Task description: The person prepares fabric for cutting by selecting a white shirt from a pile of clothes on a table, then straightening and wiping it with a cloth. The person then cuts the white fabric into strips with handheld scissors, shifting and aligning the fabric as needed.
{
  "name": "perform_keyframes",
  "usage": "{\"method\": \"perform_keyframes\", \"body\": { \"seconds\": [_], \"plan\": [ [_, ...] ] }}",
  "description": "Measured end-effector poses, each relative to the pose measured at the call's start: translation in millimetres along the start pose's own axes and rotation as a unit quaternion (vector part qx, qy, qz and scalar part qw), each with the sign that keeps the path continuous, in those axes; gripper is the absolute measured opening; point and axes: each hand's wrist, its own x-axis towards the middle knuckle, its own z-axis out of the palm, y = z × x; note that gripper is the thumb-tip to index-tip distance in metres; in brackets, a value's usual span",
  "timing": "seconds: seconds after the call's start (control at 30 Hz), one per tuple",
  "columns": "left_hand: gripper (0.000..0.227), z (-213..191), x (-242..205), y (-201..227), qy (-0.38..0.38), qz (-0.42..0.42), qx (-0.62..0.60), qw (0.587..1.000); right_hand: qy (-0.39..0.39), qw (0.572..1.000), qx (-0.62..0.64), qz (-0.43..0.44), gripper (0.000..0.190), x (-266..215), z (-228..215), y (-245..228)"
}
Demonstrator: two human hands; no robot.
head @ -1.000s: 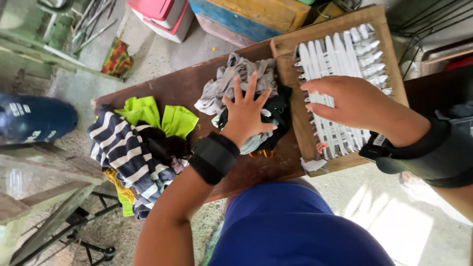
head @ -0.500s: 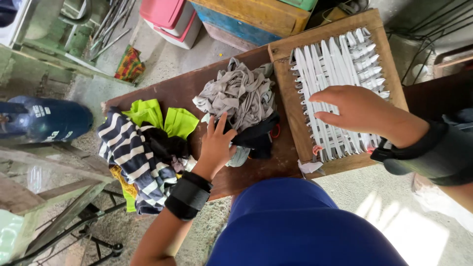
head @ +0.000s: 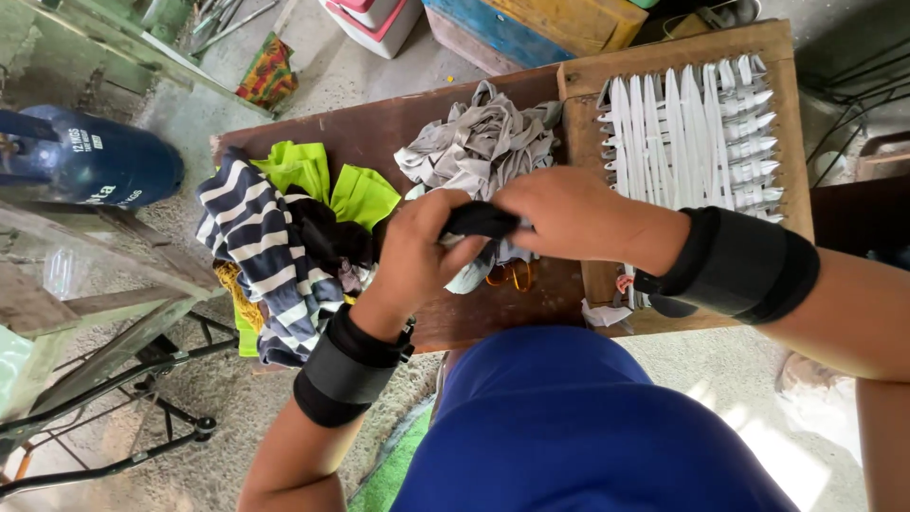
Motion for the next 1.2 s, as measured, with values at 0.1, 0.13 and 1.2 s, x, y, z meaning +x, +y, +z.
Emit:
{"method": "perform_keyframes", "body": {
  "seconds": [0.1,0.13,1.2],
  "plan": [
    [0.048,-14,7,4,0.008,-0.051,-0.048,0.998,0.043,0.999,-0.013,0.007,0.018,-5,-18,4],
    [0.047,-15,5,1,0.003,-0.063,-0.042,0.997,0.105,0.994,-0.002,-0.026,0.019,-9,-30,1],
    [0.049,-11,-60,-74,0.068,-0.151,-0.106,0.980,0.049,0.992,0.112,-0.027,0.071,26,26,-27]
  ]
}}
